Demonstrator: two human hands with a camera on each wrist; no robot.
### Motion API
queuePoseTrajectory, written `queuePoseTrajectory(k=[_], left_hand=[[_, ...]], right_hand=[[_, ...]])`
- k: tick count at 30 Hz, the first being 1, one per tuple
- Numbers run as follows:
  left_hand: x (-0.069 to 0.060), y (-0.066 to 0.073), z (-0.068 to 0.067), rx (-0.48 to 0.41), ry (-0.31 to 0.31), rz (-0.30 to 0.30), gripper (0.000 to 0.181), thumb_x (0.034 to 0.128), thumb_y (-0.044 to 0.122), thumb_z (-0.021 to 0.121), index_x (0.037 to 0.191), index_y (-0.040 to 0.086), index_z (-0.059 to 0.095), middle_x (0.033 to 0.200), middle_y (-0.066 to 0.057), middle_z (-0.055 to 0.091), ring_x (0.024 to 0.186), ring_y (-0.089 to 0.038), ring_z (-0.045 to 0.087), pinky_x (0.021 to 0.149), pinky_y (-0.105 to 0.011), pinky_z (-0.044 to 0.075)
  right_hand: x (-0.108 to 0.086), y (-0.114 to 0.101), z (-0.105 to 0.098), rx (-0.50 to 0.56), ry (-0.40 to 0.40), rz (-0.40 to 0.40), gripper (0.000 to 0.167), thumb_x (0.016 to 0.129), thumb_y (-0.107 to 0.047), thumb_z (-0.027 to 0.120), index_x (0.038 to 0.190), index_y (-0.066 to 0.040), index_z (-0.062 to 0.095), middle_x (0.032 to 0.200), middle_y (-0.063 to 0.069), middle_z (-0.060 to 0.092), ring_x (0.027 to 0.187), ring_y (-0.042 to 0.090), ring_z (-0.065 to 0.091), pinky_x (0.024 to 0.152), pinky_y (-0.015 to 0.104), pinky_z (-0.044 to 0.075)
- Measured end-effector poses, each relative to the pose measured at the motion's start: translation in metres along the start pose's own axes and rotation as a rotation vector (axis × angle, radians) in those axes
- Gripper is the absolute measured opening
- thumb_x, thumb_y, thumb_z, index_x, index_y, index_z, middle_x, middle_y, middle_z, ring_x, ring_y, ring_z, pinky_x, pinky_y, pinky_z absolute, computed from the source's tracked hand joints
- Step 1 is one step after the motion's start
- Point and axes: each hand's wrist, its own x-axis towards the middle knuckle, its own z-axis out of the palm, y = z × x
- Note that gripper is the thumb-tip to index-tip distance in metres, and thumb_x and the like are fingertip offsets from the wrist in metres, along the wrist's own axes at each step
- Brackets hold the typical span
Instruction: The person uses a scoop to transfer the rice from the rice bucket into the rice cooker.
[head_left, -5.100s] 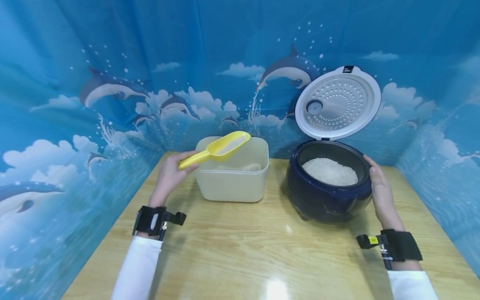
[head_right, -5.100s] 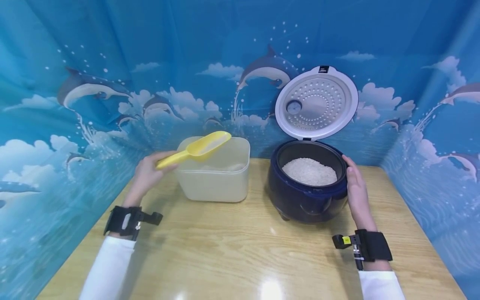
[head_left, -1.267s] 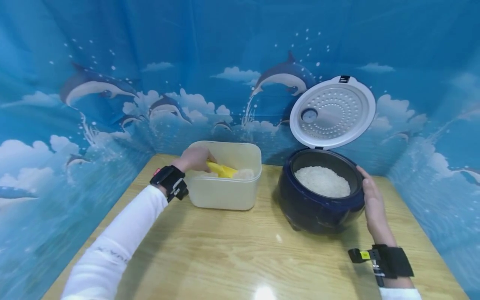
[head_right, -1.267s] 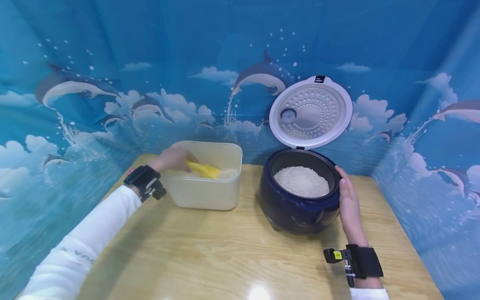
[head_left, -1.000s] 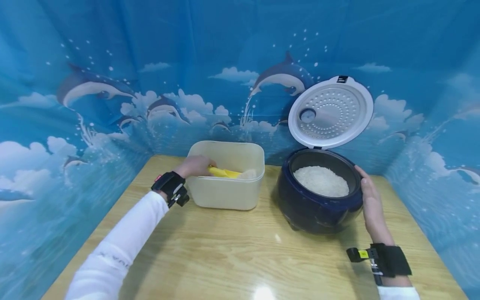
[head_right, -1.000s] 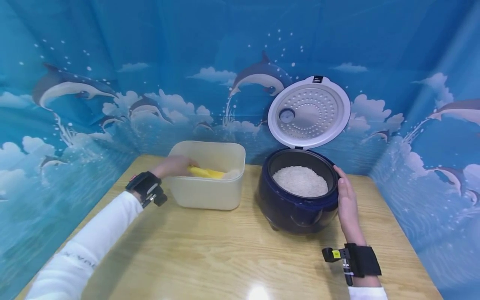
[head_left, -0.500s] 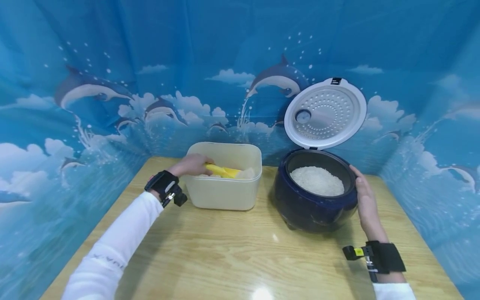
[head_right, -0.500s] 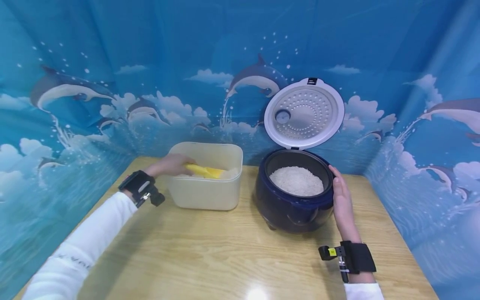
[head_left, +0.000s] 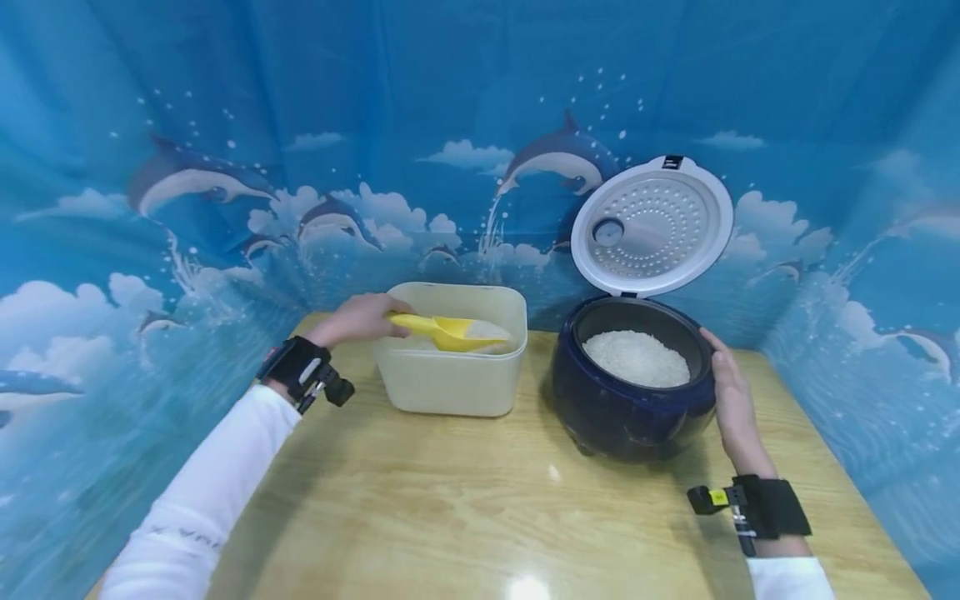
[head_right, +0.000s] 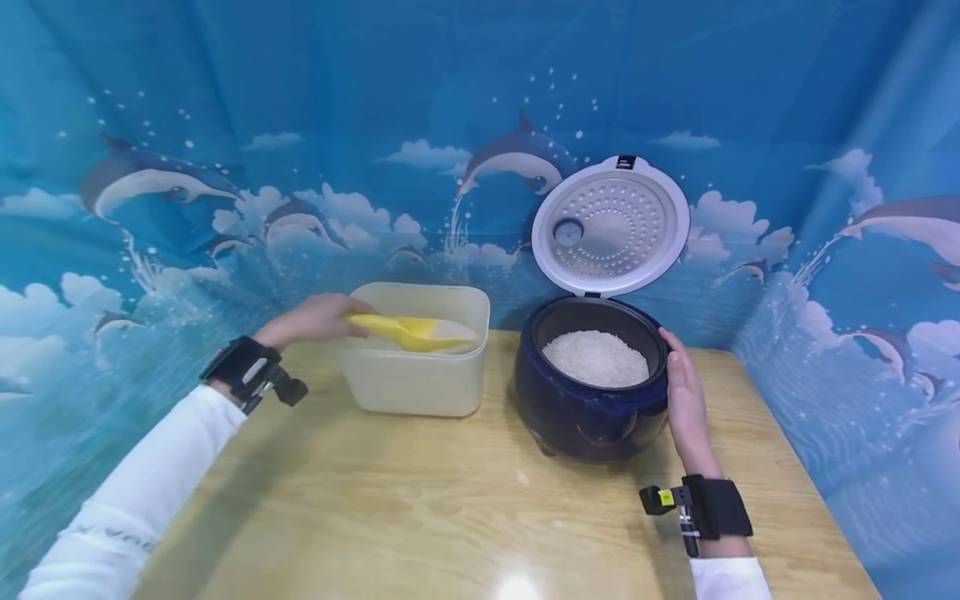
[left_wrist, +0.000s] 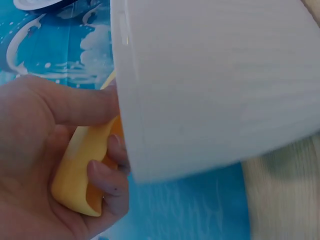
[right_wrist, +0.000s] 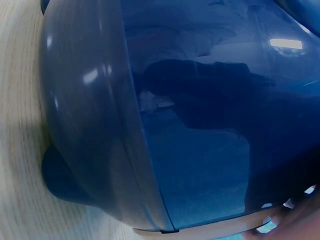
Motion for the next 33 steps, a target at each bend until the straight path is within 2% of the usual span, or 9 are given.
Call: queuePoseTrajectory(k=[6,11,15,17,21,27,30,33], left_hand=[[-0.015,-0.012,-0.002,-0.087,0.064,0.004,0.044,0.1,0.026,0.066,0.14,0.009,0.061,0.104,-0.011,0.066,0.085,-0.024,0.053,0.076,-0.038,0.039],[-0.031,-0.019,-0.002,-0.173,0.14,-0.006,0.046,0.0999,0.023,0.066,0.143,0.008,0.058,0.113,-0.015,0.067,0.09,-0.028,0.057,0.077,-0.041,0.043],[-0.043,-0.025,0.004,-0.249,0.182,-0.062,0.049,0.1003,0.024,0.066,0.146,0.01,0.055,0.115,-0.016,0.065,0.093,-0.029,0.056,0.079,-0.043,0.043],[-0.048,-0.028,0.008,-0.301,0.19,-0.084,0.051,0.1009,0.026,0.065,0.148,0.011,0.053,0.11,-0.016,0.063,0.088,-0.028,0.053,0.077,-0.042,0.041],[-0.054,-0.03,0.015,-0.352,0.223,-0.091,0.052,0.1011,0.027,0.065,0.149,0.012,0.051,0.104,-0.015,0.061,0.085,-0.027,0.05,0.075,-0.039,0.039],[-0.058,-0.025,0.012,-0.34,0.244,-0.103,0.052,0.1012,0.028,0.064,0.149,0.012,0.051,0.107,-0.015,0.062,0.088,-0.027,0.051,0.076,-0.039,0.039],[-0.06,-0.016,0.007,-0.319,0.25,-0.094,0.051,0.1015,0.029,0.064,0.149,0.013,0.052,0.109,-0.014,0.063,0.087,-0.027,0.052,0.076,-0.04,0.04],[-0.059,-0.003,0.0,-0.307,0.246,-0.059,0.05,0.1014,0.031,0.064,0.148,0.015,0.053,0.108,-0.012,0.064,0.086,-0.027,0.052,0.075,-0.04,0.041]], right_hand=[[0.005,0.003,-0.004,-0.007,0.004,-0.014,0.057,0.112,-0.036,0.02,0.161,-0.008,0.022,0.167,0.019,0.016,0.154,0.031,0.012,0.123,0.045,0.006],[0.005,0.003,-0.007,-0.009,0.009,-0.012,0.056,0.112,-0.036,0.02,0.162,-0.009,0.022,0.167,0.017,0.016,0.154,0.029,0.012,0.123,0.043,0.007],[0.002,0.003,-0.009,-0.02,0.018,0.0,0.056,0.112,-0.036,0.02,0.162,-0.009,0.022,0.168,0.017,0.015,0.154,0.029,0.012,0.123,0.044,0.006],[0.0,0.004,-0.01,-0.022,0.024,0.006,0.056,0.112,-0.037,0.02,0.162,-0.009,0.022,0.168,0.017,0.016,0.154,0.027,0.012,0.123,0.043,0.006],[0.0,0.005,-0.01,-0.015,0.023,-0.003,0.056,0.112,-0.036,0.021,0.161,-0.009,0.023,0.167,0.017,0.017,0.153,0.023,0.014,0.123,0.041,0.008],[0.0,0.002,-0.007,-0.016,0.013,0.006,0.056,0.112,-0.036,0.019,0.162,-0.01,0.023,0.167,0.016,0.016,0.154,0.025,0.013,0.124,0.041,0.007],[-0.001,0.0,-0.004,-0.015,0.015,0.015,0.057,0.112,-0.037,0.02,0.162,-0.01,0.023,0.167,0.017,0.016,0.154,0.029,0.011,0.124,0.043,0.006],[-0.001,-0.002,0.0,-0.007,0.015,0.013,0.057,0.112,-0.038,0.02,0.161,-0.009,0.023,0.167,0.018,0.017,0.154,0.03,0.011,0.124,0.044,0.006]])
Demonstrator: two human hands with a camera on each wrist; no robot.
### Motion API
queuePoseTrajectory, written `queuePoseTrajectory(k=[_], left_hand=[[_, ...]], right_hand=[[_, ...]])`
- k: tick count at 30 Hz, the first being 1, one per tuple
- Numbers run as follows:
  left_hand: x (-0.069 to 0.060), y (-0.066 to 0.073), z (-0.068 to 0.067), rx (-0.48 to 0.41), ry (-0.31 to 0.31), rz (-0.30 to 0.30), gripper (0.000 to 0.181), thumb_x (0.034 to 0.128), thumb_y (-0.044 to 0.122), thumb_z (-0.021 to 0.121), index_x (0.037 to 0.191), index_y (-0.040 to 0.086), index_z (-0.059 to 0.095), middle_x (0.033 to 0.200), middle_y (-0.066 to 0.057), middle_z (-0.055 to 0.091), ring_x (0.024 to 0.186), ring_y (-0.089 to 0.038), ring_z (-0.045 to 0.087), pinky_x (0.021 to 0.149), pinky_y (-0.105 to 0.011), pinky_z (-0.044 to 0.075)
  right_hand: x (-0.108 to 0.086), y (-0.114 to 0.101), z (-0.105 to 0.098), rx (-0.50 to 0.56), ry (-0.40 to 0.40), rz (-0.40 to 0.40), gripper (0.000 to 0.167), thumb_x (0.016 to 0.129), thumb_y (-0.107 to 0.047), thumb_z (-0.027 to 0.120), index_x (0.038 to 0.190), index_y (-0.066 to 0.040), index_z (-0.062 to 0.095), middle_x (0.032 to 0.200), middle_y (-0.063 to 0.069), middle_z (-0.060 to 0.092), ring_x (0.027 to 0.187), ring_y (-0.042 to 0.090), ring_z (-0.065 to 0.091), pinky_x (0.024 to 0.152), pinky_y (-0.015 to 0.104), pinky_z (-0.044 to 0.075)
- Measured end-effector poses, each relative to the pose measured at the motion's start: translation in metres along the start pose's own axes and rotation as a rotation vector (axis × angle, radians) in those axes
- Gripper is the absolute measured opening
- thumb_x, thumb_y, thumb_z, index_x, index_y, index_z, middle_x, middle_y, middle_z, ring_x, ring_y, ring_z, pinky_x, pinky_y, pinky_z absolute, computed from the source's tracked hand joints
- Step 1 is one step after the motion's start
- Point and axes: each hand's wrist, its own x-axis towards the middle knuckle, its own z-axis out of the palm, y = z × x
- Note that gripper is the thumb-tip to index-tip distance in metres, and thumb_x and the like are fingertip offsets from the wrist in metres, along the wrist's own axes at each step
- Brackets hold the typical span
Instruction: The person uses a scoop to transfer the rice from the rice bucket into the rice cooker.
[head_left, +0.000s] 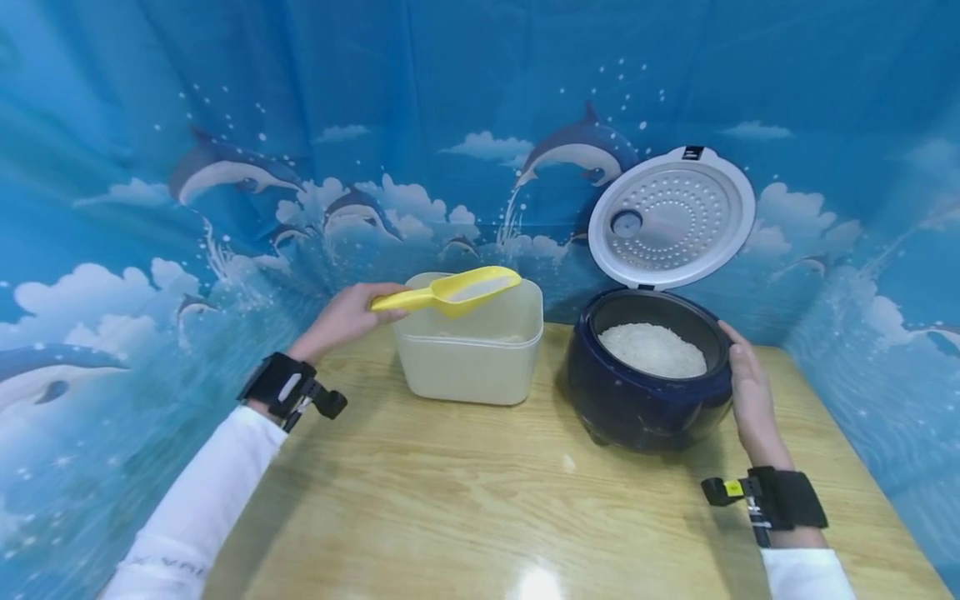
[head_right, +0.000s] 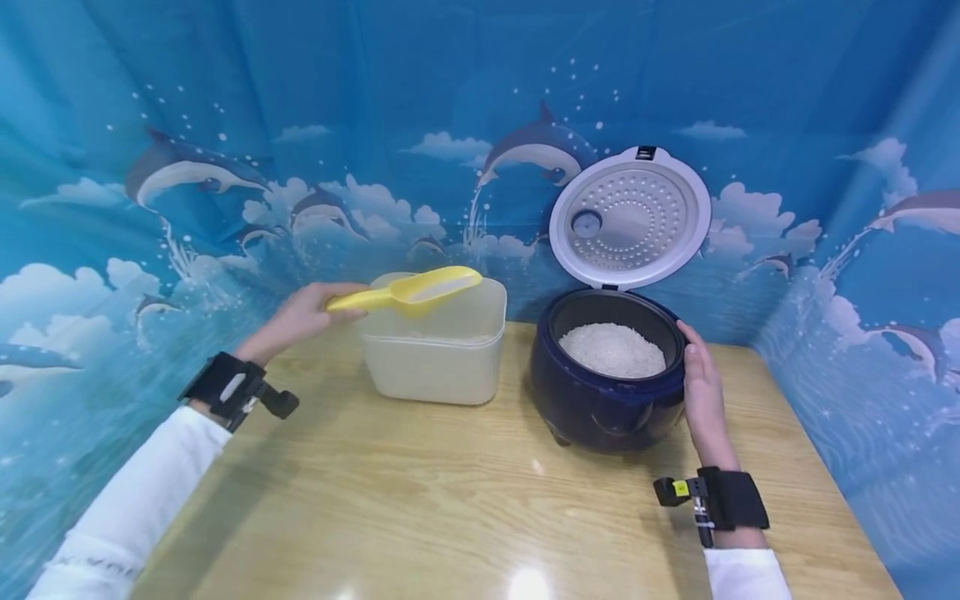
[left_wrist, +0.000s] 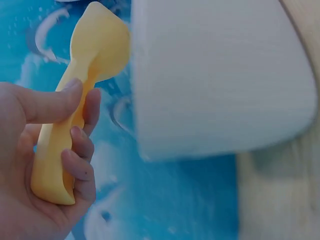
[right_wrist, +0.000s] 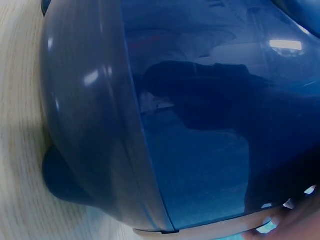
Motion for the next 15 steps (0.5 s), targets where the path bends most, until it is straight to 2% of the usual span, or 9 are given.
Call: queuePoseTrajectory(k=[4,7,10,15], left_hand=[[0.014,0.035,0.002,0.004,-0.039,0.081,0.049,0.1007,0.029,0.065,0.147,0.015,0.054,0.112,-0.012,0.066,0.087,-0.026,0.055,0.077,-0.04,0.044],[0.029,0.068,0.008,0.059,-0.056,0.157,0.047,0.0998,0.026,0.066,0.145,0.015,0.056,0.118,-0.01,0.068,0.086,-0.023,0.058,0.077,-0.037,0.046],[0.044,0.104,0.018,0.176,-0.07,0.251,0.045,0.0993,0.026,0.067,0.143,0.016,0.059,0.115,-0.008,0.07,0.078,-0.022,0.057,0.073,-0.033,0.044],[0.064,0.162,0.041,0.444,-0.077,0.409,0.038,0.0992,0.026,0.068,0.137,0.019,0.065,0.11,-0.005,0.072,0.077,-0.021,0.056,0.068,-0.03,0.042]], right_hand=[[-0.001,0.0,0.0,0.021,0.001,-0.005,0.057,0.112,-0.037,0.021,0.161,-0.008,0.024,0.167,0.017,0.018,0.154,0.027,0.013,0.123,0.042,0.007],[0.0,0.0,0.001,0.026,0.0,-0.012,0.056,0.112,-0.036,0.022,0.161,-0.007,0.025,0.167,0.018,0.019,0.154,0.029,0.014,0.123,0.042,0.008],[0.001,0.0,0.0,0.032,0.001,-0.012,0.056,0.112,-0.036,0.021,0.161,-0.007,0.025,0.167,0.018,0.018,0.154,0.032,0.012,0.123,0.044,0.007],[0.0,0.0,0.0,0.028,-0.006,-0.023,0.056,0.113,-0.035,0.021,0.16,-0.006,0.025,0.167,0.018,0.019,0.153,0.034,0.012,0.123,0.045,0.007]])
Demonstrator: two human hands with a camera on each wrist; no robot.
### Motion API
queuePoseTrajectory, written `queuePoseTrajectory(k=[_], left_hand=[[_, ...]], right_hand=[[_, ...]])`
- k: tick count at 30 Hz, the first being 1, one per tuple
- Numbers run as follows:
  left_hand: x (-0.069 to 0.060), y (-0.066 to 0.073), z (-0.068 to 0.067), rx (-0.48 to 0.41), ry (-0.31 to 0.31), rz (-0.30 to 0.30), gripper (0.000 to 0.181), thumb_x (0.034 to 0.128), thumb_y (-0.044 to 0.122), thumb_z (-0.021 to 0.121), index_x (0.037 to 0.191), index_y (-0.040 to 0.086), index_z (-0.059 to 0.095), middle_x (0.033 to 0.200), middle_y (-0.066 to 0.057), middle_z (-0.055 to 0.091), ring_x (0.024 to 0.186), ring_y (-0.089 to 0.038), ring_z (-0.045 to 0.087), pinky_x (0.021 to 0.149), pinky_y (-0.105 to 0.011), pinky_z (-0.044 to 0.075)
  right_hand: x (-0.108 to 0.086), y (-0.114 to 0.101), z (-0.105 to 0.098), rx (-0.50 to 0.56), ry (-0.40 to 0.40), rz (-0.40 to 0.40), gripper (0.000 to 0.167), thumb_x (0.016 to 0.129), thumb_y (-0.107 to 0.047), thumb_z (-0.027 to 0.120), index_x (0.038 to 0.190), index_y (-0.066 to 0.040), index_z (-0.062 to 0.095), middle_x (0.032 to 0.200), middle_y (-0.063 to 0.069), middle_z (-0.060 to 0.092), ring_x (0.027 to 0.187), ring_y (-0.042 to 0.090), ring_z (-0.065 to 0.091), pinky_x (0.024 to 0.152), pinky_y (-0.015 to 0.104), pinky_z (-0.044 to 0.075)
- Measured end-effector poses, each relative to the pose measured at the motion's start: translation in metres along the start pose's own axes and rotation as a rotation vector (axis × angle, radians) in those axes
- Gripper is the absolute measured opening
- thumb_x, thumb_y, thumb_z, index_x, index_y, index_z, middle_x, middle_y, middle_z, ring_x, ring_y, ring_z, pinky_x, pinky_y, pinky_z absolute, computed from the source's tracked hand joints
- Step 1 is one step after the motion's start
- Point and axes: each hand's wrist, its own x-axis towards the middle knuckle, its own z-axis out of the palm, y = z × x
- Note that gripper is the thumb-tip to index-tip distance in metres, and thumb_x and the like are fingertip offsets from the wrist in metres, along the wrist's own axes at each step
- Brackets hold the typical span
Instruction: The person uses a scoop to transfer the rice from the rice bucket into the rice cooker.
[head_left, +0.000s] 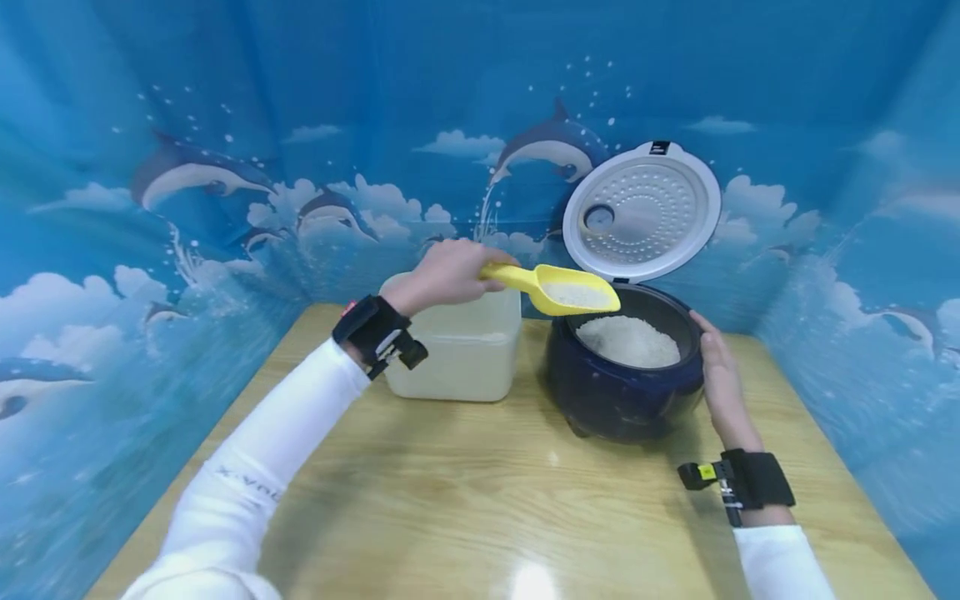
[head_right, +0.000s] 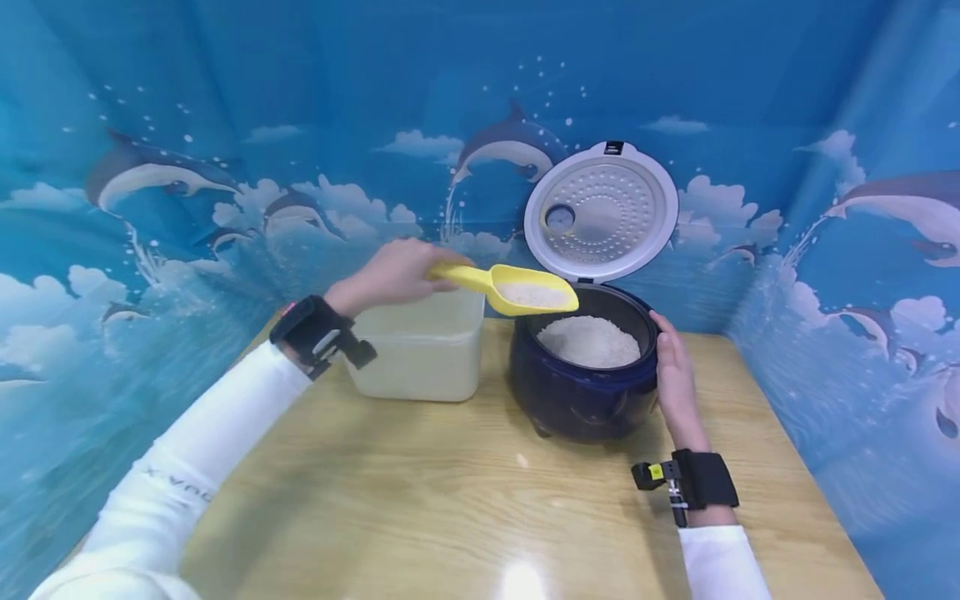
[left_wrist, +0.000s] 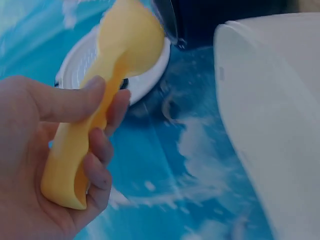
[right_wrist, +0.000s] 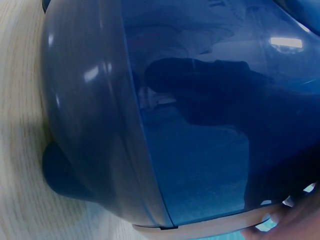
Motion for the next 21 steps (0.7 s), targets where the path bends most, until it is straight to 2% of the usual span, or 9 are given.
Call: queuePoseTrajectory(k=[3,6,9,11,13,16,19,21], left_hand=[[0.019,0.028,-0.001,0.21,0.032,0.09,0.033,0.097,0.021,0.071,0.13,0.022,0.071,0.112,-0.003,0.073,0.085,-0.021,0.061,0.069,-0.031,0.048],[0.03,0.054,0.001,0.44,0.125,0.189,0.033,0.0978,0.013,0.068,0.128,0.025,0.072,0.113,-0.003,0.074,0.096,-0.022,0.063,0.072,-0.032,0.05],[0.03,0.067,0.007,0.646,0.229,0.269,0.036,0.1023,0.011,0.061,0.134,0.027,0.068,0.123,-0.004,0.072,0.106,-0.023,0.062,0.076,-0.031,0.047],[0.03,0.071,0.01,0.736,0.283,0.302,0.038,0.1041,0.012,0.058,0.138,0.028,0.064,0.133,-0.004,0.067,0.113,-0.022,0.06,0.08,-0.031,0.046],[0.029,0.072,0.013,0.787,0.314,0.323,0.039,0.1036,0.014,0.059,0.139,0.029,0.063,0.141,-0.004,0.062,0.119,-0.022,0.057,0.083,-0.032,0.046],[0.028,0.071,0.014,0.801,0.349,0.347,0.04,0.1024,0.015,0.061,0.139,0.03,0.064,0.143,-0.003,0.06,0.121,-0.023,0.055,0.084,-0.032,0.045],[0.027,0.07,0.016,0.781,0.371,0.346,0.041,0.1022,0.014,0.061,0.14,0.031,0.062,0.14,-0.002,0.063,0.117,-0.022,0.056,0.083,-0.032,0.044],[0.024,0.067,0.019,0.721,0.373,0.315,0.042,0.1023,0.013,0.061,0.14,0.031,0.062,0.131,-0.002,0.068,0.111,-0.022,0.057,0.08,-0.031,0.043]], right_hand=[[0.0,-0.001,0.002,-0.003,0.003,-0.009,0.056,0.113,-0.034,0.022,0.16,-0.004,0.025,0.166,0.019,0.02,0.153,0.036,0.013,0.123,0.045,0.009],[0.0,-0.001,0.002,-0.01,0.014,-0.013,0.056,0.113,-0.033,0.022,0.159,-0.003,0.026,0.165,0.02,0.021,0.153,0.038,0.014,0.123,0.045,0.009],[0.0,-0.001,0.003,-0.021,0.01,-0.007,0.056,0.113,-0.034,0.021,0.159,-0.004,0.026,0.166,0.02,0.021,0.153,0.039,0.014,0.123,0.047,0.009],[-0.001,-0.001,0.004,-0.026,0.005,-0.003,0.056,0.113,-0.034,0.021,0.159,-0.004,0.026,0.166,0.019,0.021,0.153,0.038,0.014,0.123,0.047,0.009],[-0.001,-0.001,0.005,-0.028,-0.001,0.003,0.056,0.113,-0.035,0.021,0.16,-0.005,0.026,0.166,0.018,0.02,0.153,0.038,0.013,0.123,0.048,0.009],[0.0,-0.001,0.004,-0.033,-0.006,0.012,0.056,0.113,-0.035,0.02,0.16,-0.006,0.024,0.167,0.018,0.018,0.153,0.038,0.011,0.123,0.051,0.007],[0.0,0.0,0.002,-0.04,-0.005,0.018,0.057,0.113,-0.036,0.019,0.161,-0.007,0.023,0.167,0.018,0.017,0.154,0.038,0.01,0.122,0.053,0.006],[0.001,0.001,0.0,-0.045,-0.005,0.022,0.057,0.112,-0.036,0.018,0.161,-0.008,0.023,0.168,0.017,0.017,0.154,0.038,0.009,0.122,0.054,0.006]])
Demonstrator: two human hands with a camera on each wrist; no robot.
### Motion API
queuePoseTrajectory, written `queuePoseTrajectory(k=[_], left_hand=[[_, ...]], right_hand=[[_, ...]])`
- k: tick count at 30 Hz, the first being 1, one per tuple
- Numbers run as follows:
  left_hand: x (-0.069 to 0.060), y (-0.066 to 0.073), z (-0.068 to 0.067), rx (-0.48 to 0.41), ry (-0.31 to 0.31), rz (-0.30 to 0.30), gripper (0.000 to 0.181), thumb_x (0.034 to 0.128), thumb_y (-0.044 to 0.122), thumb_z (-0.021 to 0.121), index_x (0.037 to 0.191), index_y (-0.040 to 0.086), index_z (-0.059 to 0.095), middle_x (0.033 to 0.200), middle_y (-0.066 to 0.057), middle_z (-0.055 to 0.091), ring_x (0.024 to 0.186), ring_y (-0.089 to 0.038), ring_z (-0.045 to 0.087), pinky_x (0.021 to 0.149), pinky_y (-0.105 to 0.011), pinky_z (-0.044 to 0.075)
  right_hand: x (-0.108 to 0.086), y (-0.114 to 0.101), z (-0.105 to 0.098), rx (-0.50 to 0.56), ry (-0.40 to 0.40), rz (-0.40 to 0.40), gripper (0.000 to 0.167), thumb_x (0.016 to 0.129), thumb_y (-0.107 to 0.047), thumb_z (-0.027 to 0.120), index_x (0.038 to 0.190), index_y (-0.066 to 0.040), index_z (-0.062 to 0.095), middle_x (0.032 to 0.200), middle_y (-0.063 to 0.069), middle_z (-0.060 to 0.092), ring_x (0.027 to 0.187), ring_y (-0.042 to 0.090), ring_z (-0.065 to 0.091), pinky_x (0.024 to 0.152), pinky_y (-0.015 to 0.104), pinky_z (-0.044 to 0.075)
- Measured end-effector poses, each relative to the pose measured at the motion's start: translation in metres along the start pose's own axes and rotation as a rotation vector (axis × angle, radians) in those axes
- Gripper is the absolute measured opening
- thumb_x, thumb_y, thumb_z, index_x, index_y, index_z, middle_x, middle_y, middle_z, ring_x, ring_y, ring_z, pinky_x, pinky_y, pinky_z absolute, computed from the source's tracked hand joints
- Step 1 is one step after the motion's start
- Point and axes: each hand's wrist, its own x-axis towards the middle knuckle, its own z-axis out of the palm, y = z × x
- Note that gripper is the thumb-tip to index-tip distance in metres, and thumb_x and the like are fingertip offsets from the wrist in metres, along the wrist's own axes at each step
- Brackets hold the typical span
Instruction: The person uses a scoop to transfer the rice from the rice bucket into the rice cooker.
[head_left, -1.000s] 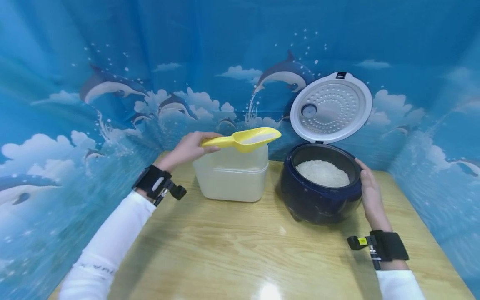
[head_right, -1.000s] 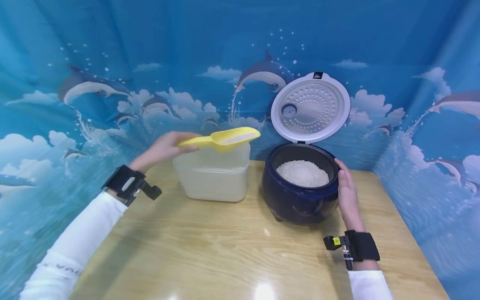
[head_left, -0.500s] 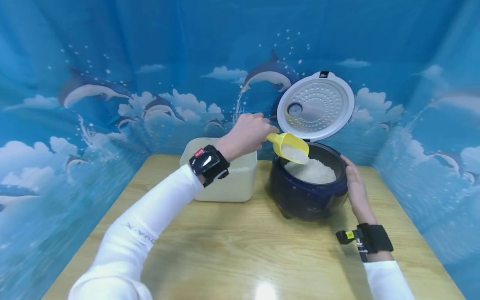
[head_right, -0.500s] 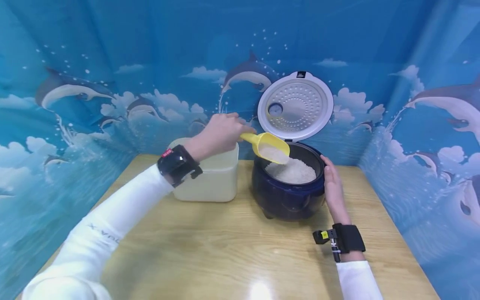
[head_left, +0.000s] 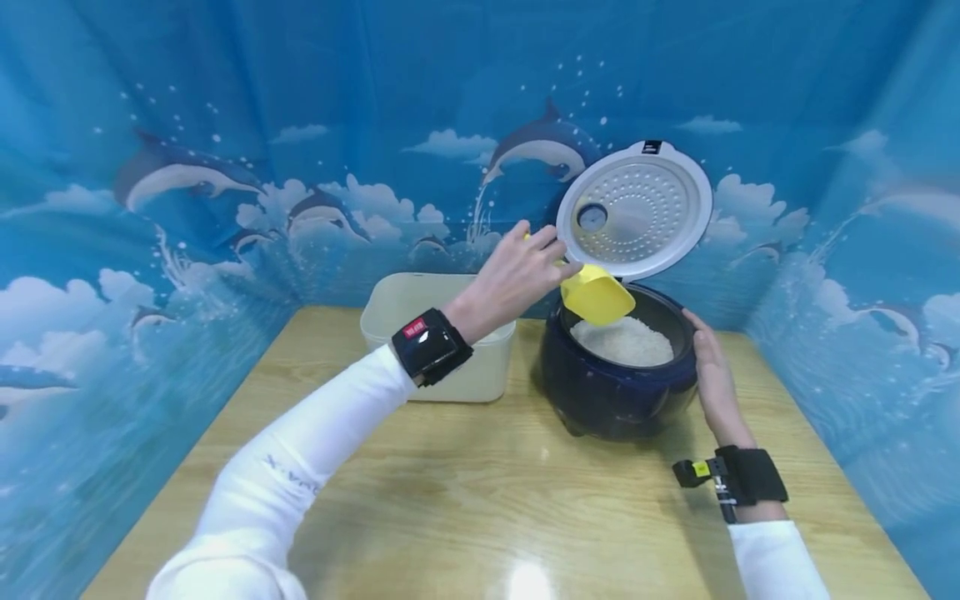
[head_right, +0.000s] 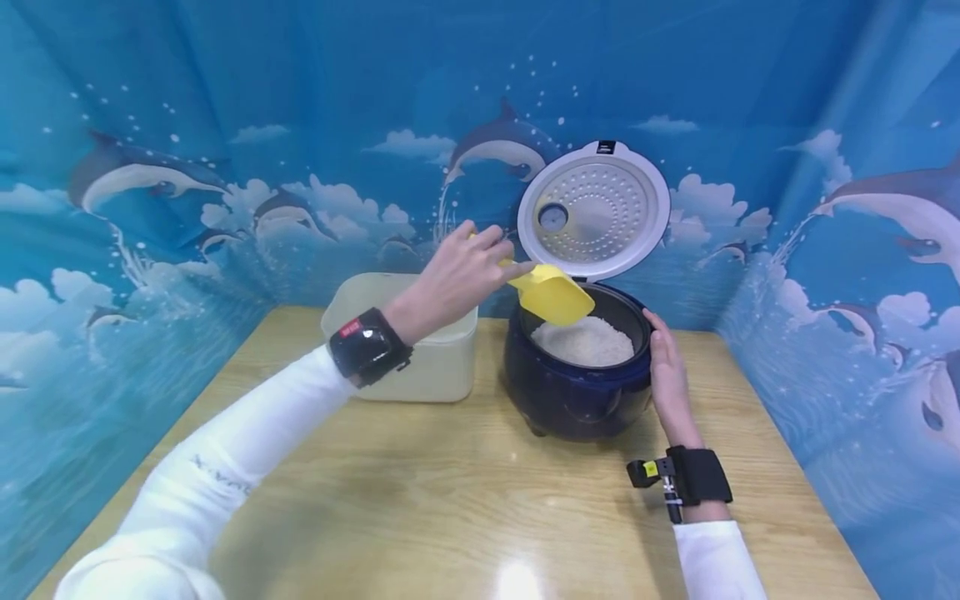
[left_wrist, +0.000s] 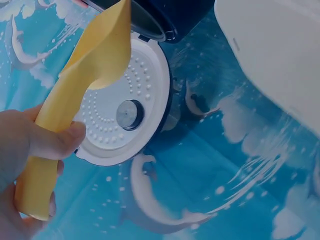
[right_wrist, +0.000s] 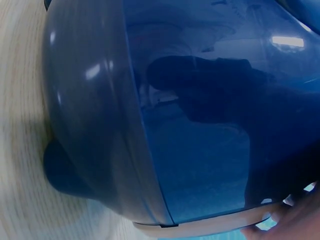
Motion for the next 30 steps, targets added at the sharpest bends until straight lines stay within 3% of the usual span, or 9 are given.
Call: queuePoseTrajectory(k=[4,8,12,17,22,30], left_hand=[[-0.018,0.002,0.001,-0.181,-0.018,-0.143,0.045,0.1011,0.007,0.061,0.141,0.029,0.062,0.115,-0.001,0.07,0.101,-0.022,0.057,0.072,-0.028,0.043],[-0.042,0.011,0.0,-0.31,0.034,-0.263,0.043,0.099,0.012,0.066,0.14,0.026,0.062,0.112,-0.003,0.07,0.097,-0.023,0.059,0.065,-0.027,0.044],[-0.075,0.021,0.001,-0.363,0.096,-0.352,0.043,0.0956,0.019,0.073,0.138,0.023,0.063,0.108,-0.005,0.07,0.094,-0.023,0.061,0.07,-0.027,0.05],[-0.126,0.03,0.0,-0.404,0.138,-0.441,0.046,0.0909,0.017,0.078,0.135,0.02,0.065,0.105,-0.006,0.072,0.091,-0.023,0.064,0.071,-0.031,0.054],[-0.174,0.038,-0.005,-0.459,0.147,-0.571,0.043,0.0909,0.016,0.078,0.131,0.016,0.063,0.113,-0.006,0.073,0.092,-0.025,0.067,0.07,-0.035,0.057],[-0.239,0.055,-0.017,-0.489,0.129,-0.741,0.041,0.0849,0.01,0.083,0.122,0.012,0.064,0.103,-0.007,0.064,0.075,-0.021,0.062,0.058,-0.035,0.05]], right_hand=[[0.001,0.001,0.001,0.001,-0.015,-0.005,0.057,0.112,-0.035,0.018,0.161,-0.007,0.022,0.167,0.018,0.016,0.154,0.039,0.009,0.122,0.055,0.005],[0.001,0.002,-0.001,-0.015,-0.018,-0.003,0.057,0.113,-0.035,0.017,0.161,-0.007,0.021,0.167,0.018,0.015,0.154,0.04,0.008,0.122,0.054,0.005],[0.0,0.002,-0.002,-0.022,-0.01,0.008,0.057,0.113,-0.036,0.016,0.161,-0.007,0.021,0.168,0.018,0.015,0.154,0.038,0.008,0.123,0.052,0.005],[0.001,0.0,-0.002,-0.001,-0.001,-0.008,0.057,0.112,-0.035,0.018,0.161,-0.006,0.023,0.167,0.02,0.017,0.154,0.037,0.01,0.123,0.046,0.006],[0.0,0.001,-0.003,0.027,0.013,-0.012,0.056,0.112,-0.037,0.02,0.161,-0.009,0.025,0.167,0.017,0.018,0.154,0.029,0.013,0.123,0.041,0.006],[-0.004,0.003,-0.001,0.053,-0.003,-0.014,0.056,0.112,-0.039,0.022,0.162,-0.014,0.025,0.168,0.012,0.019,0.152,0.02,0.014,0.123,0.042,0.006]])
